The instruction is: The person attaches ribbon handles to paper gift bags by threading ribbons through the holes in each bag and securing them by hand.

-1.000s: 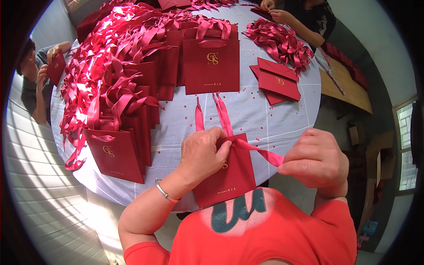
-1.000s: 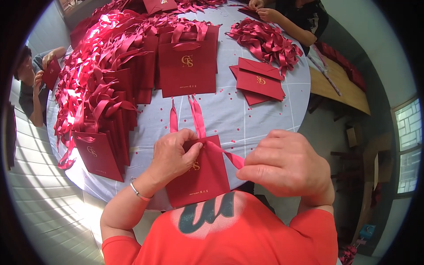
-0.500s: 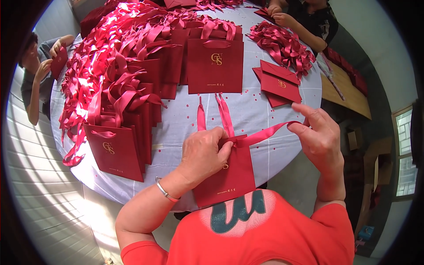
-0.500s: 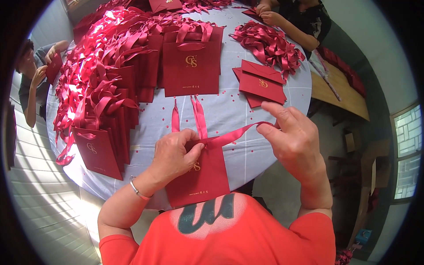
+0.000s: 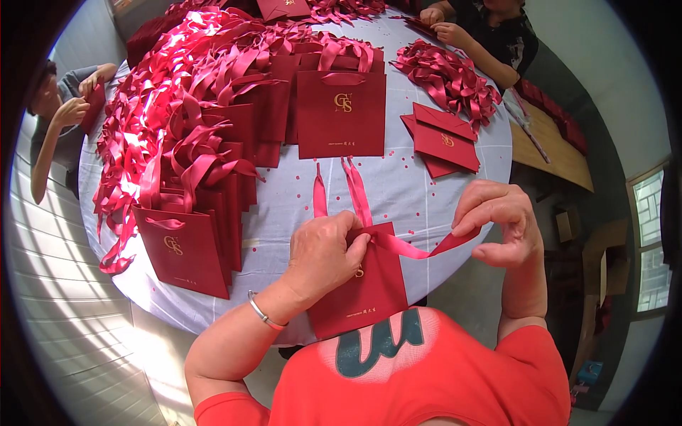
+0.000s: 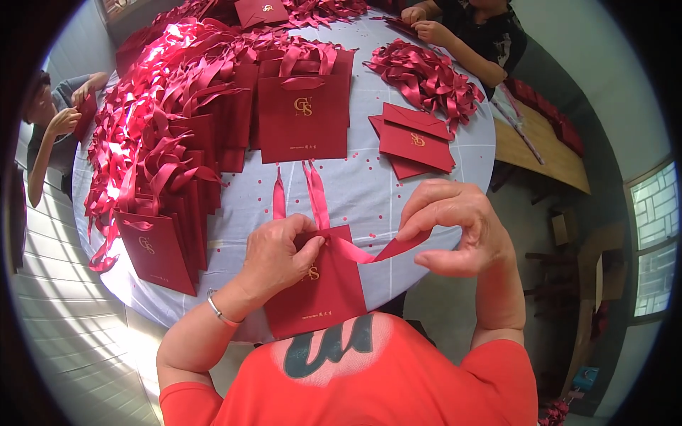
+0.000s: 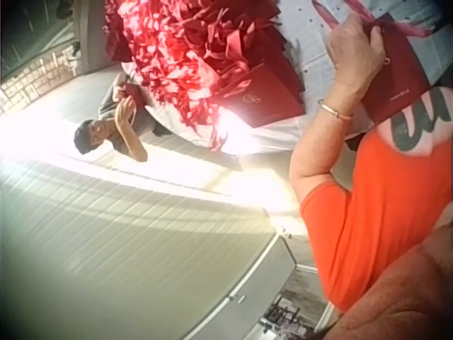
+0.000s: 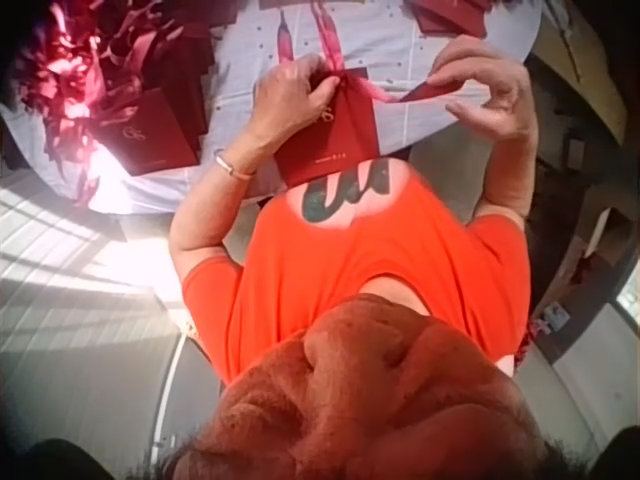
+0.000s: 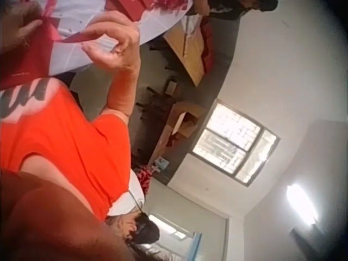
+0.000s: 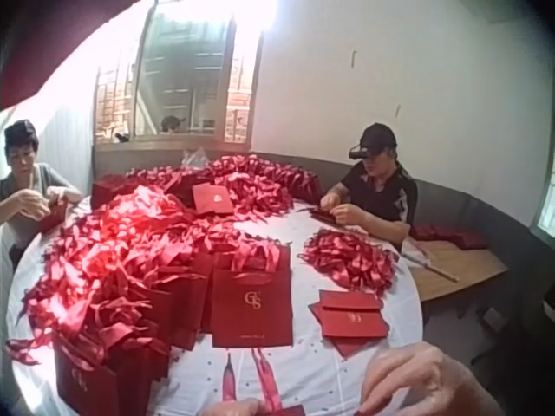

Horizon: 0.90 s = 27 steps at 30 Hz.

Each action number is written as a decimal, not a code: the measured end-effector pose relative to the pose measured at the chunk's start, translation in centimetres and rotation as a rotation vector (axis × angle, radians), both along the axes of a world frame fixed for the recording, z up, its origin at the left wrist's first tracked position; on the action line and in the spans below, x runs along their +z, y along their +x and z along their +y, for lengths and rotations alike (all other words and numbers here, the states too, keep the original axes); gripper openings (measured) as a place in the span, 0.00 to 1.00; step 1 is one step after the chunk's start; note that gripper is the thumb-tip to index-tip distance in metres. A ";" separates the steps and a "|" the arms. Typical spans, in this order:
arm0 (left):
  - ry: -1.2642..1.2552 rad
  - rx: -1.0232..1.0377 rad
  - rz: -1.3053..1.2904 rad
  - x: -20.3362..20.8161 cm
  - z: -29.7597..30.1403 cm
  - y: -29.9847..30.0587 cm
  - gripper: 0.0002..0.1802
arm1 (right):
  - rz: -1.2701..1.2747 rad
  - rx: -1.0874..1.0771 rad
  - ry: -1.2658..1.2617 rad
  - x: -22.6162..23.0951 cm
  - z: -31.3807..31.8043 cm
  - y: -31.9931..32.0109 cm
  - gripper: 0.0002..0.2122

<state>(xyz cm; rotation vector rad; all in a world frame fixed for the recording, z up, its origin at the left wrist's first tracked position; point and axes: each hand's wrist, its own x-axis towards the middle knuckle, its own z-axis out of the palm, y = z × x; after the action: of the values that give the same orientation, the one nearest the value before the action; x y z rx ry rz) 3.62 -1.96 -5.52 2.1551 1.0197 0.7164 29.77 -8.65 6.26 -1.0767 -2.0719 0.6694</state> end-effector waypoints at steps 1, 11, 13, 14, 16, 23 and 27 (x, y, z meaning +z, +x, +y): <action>-0.001 0.001 -0.003 0.0 0.0 -0.1 0.10 | -0.022 0.025 -0.051 0.2 0.0 0.1 0.12; 0.037 0.008 -0.029 0.0 0.0 0.2 0.09 | -0.350 -0.188 0.400 -0.2 -0.3 0.2 0.15; 0.031 0.011 -0.026 -0.1 0.0 0.2 0.10 | -0.414 -0.206 0.426 0.2 -0.2 0.3 0.14; 0.032 0.010 -0.027 -0.1 -0.1 0.2 0.10 | -0.478 -0.221 0.449 0.4 -0.2 0.3 0.14; 0.004 0.007 -0.019 0.0 -0.1 0.2 0.09 | -0.509 -0.218 0.461 0.5 -0.2 0.2 0.14; 0.041 0.014 -0.039 -0.1 -0.1 0.2 0.09 | -0.569 -0.171 0.689 0.0 -0.3 -1.6 0.11; 0.101 -0.025 -0.018 -0.3 0.0 -0.2 0.09 | -0.518 -0.165 0.773 -0.1 0.1 -3.1 0.09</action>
<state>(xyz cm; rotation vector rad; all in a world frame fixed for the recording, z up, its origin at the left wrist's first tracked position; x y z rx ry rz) 3.39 -2.00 -5.79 2.2396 0.9644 0.7893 26.71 -8.54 6.20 -0.9834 -2.3041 -0.5318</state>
